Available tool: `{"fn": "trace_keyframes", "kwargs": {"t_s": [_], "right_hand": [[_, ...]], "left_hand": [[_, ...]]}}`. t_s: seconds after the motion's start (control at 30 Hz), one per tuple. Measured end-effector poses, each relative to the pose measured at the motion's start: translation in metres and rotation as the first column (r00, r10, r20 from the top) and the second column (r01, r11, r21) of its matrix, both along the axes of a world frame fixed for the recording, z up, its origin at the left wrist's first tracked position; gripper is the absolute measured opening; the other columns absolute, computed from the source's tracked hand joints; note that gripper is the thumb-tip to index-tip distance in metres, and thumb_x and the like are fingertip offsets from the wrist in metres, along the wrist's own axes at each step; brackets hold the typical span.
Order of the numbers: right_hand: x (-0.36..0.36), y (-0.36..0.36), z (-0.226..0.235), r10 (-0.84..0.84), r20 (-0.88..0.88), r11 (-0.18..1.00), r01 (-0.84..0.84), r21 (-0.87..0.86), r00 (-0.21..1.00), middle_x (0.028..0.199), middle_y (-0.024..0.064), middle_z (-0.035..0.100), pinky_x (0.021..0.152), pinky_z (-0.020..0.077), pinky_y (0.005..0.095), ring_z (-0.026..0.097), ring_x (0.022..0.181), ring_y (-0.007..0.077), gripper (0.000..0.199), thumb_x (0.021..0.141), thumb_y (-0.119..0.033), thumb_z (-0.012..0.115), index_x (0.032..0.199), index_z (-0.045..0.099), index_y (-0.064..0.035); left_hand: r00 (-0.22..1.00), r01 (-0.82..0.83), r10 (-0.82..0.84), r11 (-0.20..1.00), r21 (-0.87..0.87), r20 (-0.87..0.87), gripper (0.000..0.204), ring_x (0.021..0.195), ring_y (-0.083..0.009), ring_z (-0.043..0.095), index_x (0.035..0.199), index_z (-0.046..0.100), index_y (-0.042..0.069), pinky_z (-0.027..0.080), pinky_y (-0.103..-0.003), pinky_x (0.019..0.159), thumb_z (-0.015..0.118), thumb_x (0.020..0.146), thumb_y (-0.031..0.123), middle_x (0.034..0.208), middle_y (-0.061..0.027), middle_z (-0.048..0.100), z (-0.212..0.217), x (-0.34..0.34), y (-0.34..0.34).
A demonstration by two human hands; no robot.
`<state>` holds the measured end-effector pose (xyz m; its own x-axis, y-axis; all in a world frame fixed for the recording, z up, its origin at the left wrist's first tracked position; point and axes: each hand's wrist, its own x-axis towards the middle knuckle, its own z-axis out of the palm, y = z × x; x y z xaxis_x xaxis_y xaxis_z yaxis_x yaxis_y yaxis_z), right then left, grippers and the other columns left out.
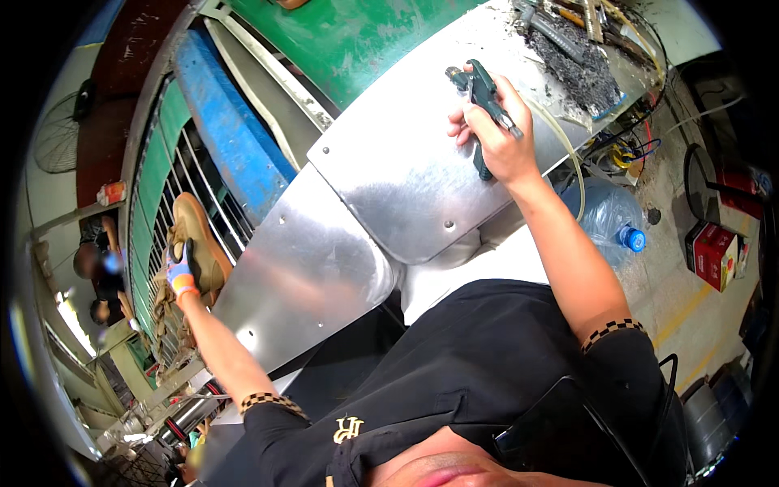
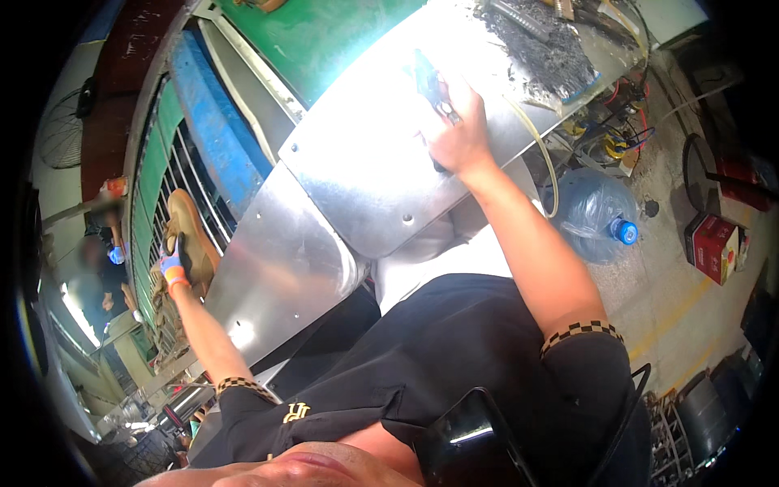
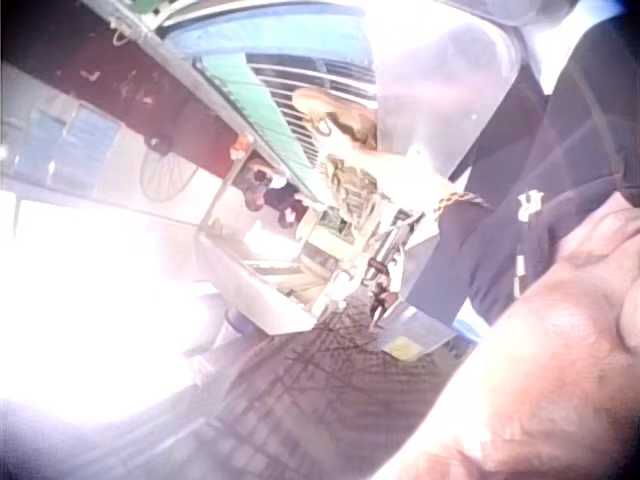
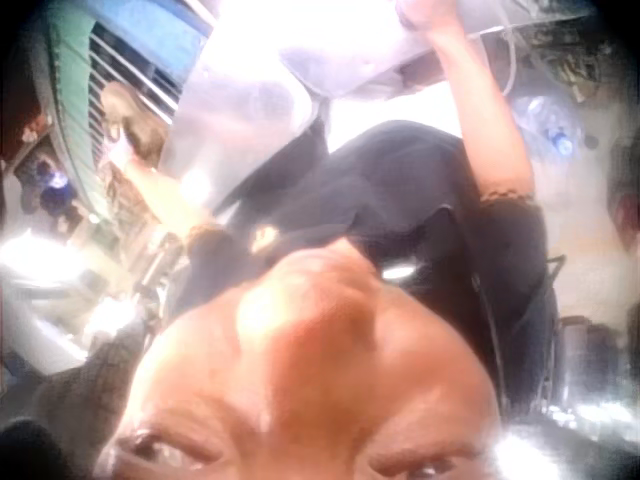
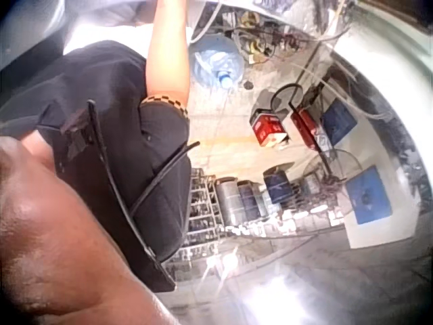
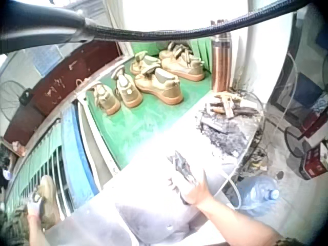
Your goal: The person picks up a shoe from a conveyor belt, uses a spray tool to apply a substance to the side of the sole by hand, and then places the shoe back onto the conveyor belt.
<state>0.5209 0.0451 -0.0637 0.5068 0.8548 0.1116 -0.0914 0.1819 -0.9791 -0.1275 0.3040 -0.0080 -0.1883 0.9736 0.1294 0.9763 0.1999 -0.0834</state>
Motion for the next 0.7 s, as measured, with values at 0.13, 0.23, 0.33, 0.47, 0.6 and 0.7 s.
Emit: {"fn": "trace_keyframes", "kwargs": {"t_s": [0.13,0.23,0.33,0.47,0.6,0.7], "right_hand": [[0.000,0.003,-0.001,0.013,-0.058,1.000,-0.012,0.016,0.998,0.081,0.0116,0.065,0.057,0.0526,0.0250,0.064,0.068,0.0152,0.040,0.090,-0.006,0.055,0.128,0.049,0.0055],[-0.005,-0.001,0.007,0.025,-0.133,1.000,-0.024,0.005,0.991,0.080,0.0106,0.065,0.056,0.0513,0.0241,0.064,0.067,0.0147,0.041,0.088,-0.007,0.056,0.127,0.050,0.0055],[-0.007,-0.003,0.007,0.024,-0.157,1.000,-0.026,-0.007,0.987,0.080,0.0093,0.065,0.056,0.0516,0.0244,0.065,0.067,0.0146,0.040,0.088,-0.008,0.057,0.126,0.050,0.0047],[-0.005,-0.006,0.006,0.019,-0.153,0.999,-0.013,0.042,0.988,0.081,0.0093,0.067,0.057,0.0520,0.0237,0.066,0.068,0.0147,0.037,0.089,-0.009,0.057,0.123,0.052,0.0040],[-0.005,-0.007,-0.005,0.014,-0.181,0.997,-0.001,0.073,0.983,0.076,0.0087,0.066,0.053,0.0512,0.0237,0.065,0.063,0.0139,0.034,0.086,-0.007,0.061,0.118,0.055,0.0037],[-0.009,-0.008,-0.001,-0.001,-0.125,0.994,0.015,0.109,0.992,0.076,0.0086,0.065,0.054,0.0523,0.0256,0.066,0.064,0.0148,0.034,0.085,-0.006,0.061,0.117,0.056,0.0035]], "left_hand": [[0.994,0.037,0.000,0.937,0.348,-0.105,0.053,0.091,-0.0372,0.068,0.114,0.070,0.012,0.051,-0.045,0.083,0.061,0.088,0.057,0.103,-0.0190,0.071,0.019,0.026,-0.062],[0.880,0.250,-0.442,0.744,0.620,0.175,0.025,0.079,-0.0294,0.067,0.102,0.068,0.001,0.053,-0.035,0.075,0.070,0.090,0.022,0.094,-0.0186,0.070,0.014,0.105,-0.148],[0.552,0.444,-0.606,0.795,0.414,0.572,0.018,0.081,-0.0260,0.066,0.097,0.067,-0.001,0.052,-0.034,0.075,0.072,0.080,0.006,0.093,-0.0157,0.068,0.016,0.154,-0.239],[0.494,0.844,-0.737,0.534,-0.050,0.461,0.030,0.091,-0.0312,0.064,0.100,0.068,0.002,0.052,-0.036,0.081,0.075,0.071,0.005,0.096,-0.0150,0.066,0.055,0.241,-0.285],[0.340,0.940,-0.840,0.287,-0.187,0.422,0.060,0.114,-0.0349,0.058,0.120,0.063,0.005,0.045,-0.044,0.099,0.083,0.067,0.027,0.119,-0.0153,0.061,0.115,0.314,-0.311],[0.322,0.937,-0.942,0.303,-0.174,0.095,0.074,0.137,-0.0381,0.039,0.129,0.058,0.010,0.030,-0.053,0.113,0.082,0.065,0.037,0.143,-0.0156,0.047,0.128,0.373,-0.338]]}}
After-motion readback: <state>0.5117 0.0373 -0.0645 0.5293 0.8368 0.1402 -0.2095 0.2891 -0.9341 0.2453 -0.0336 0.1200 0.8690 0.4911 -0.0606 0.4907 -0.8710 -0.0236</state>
